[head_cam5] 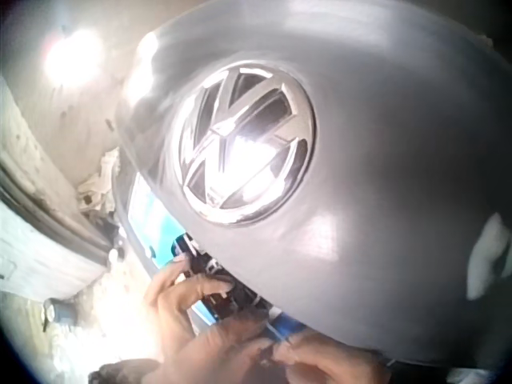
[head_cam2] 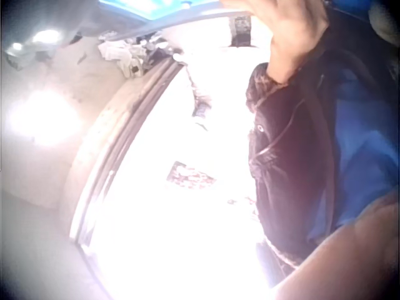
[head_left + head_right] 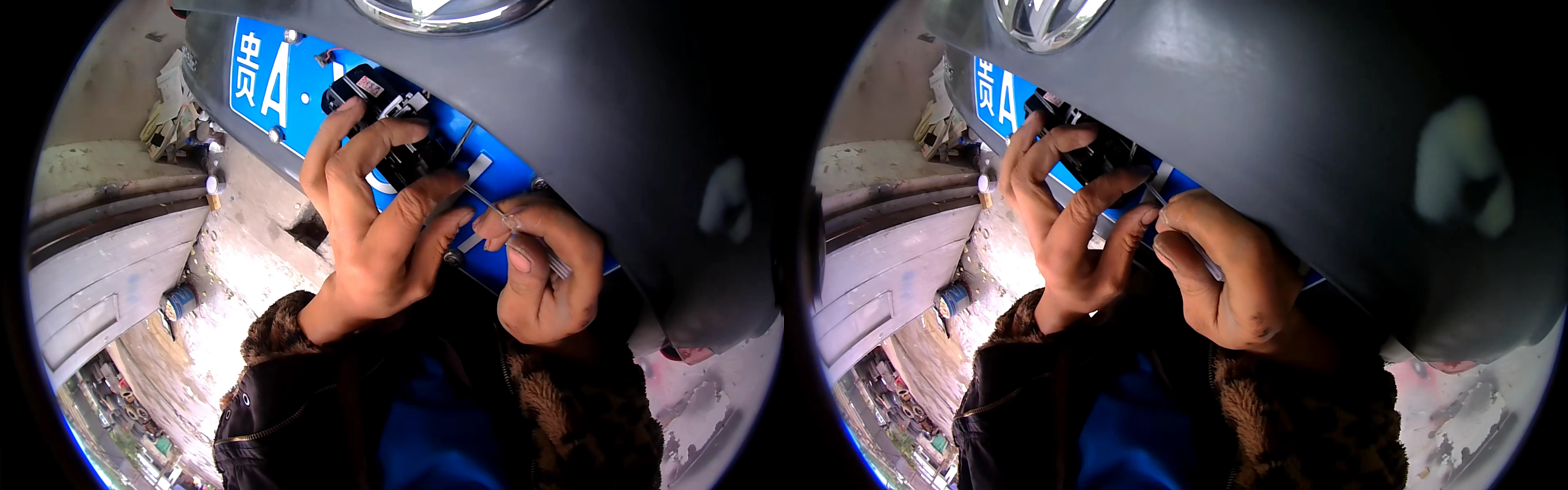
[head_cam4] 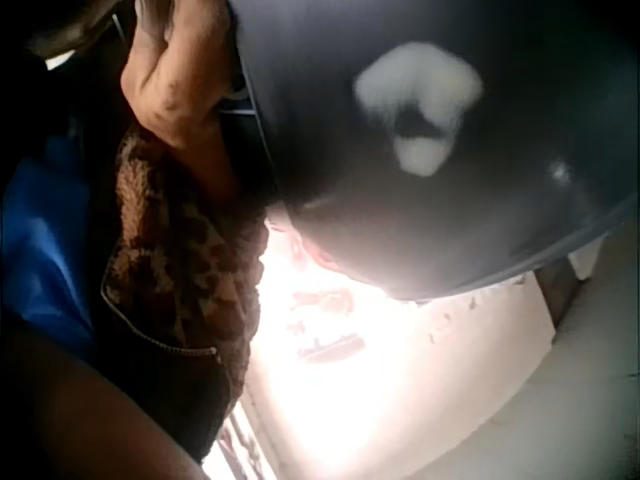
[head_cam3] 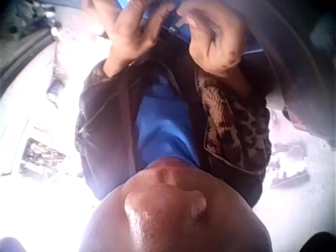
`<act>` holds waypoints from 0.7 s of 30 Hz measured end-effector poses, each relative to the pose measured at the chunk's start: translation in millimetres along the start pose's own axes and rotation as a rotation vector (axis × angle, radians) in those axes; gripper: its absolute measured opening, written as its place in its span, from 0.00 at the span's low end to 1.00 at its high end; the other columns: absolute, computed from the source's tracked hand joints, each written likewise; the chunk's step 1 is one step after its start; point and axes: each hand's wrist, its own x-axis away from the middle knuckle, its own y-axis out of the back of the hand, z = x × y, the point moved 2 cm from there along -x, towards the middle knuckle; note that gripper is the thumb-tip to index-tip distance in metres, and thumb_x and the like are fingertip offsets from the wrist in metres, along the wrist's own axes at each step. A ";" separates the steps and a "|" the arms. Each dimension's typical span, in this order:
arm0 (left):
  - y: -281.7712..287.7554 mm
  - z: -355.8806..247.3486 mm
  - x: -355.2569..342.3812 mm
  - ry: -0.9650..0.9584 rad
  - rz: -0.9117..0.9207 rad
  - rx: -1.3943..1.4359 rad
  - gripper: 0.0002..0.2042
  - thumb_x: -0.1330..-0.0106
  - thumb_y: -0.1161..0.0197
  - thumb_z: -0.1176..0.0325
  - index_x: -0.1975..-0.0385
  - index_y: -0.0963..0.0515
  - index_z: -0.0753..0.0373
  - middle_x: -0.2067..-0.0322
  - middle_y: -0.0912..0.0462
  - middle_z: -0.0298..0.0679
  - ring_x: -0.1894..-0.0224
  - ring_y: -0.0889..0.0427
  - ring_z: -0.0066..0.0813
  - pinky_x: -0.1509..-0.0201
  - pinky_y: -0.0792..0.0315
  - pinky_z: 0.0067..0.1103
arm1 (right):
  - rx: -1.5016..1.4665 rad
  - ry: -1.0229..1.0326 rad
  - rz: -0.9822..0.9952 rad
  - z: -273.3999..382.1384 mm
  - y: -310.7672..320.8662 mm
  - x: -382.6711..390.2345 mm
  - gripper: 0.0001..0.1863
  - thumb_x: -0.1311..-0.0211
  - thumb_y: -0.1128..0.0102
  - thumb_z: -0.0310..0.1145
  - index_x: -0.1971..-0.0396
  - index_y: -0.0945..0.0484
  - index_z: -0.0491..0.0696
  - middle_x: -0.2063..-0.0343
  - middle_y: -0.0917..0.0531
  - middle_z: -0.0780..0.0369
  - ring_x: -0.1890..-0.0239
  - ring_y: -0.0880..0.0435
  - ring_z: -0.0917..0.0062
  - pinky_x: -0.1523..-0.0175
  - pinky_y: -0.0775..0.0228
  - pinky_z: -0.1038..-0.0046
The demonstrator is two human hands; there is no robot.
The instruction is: The person installs a rear camera on a vehicle license plate area by inserting wires, using a screwdriver to secure the housing, and adjusting the component into place.
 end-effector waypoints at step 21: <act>-7.7 18.1 -1.8 -0.103 -0.027 0.255 0.12 0.49 0.25 0.78 0.64 0.14 0.67 0.44 0.28 0.51 0.29 0.33 0.60 0.32 0.29 0.45 | 0.215 0.203 -0.012 -1.2 -13.5 -16.3 0.19 0.33 0.34 0.22 0.48 0.29 0.30 0.64 0.16 0.53 0.68 0.14 0.72 0.63 0.18 0.75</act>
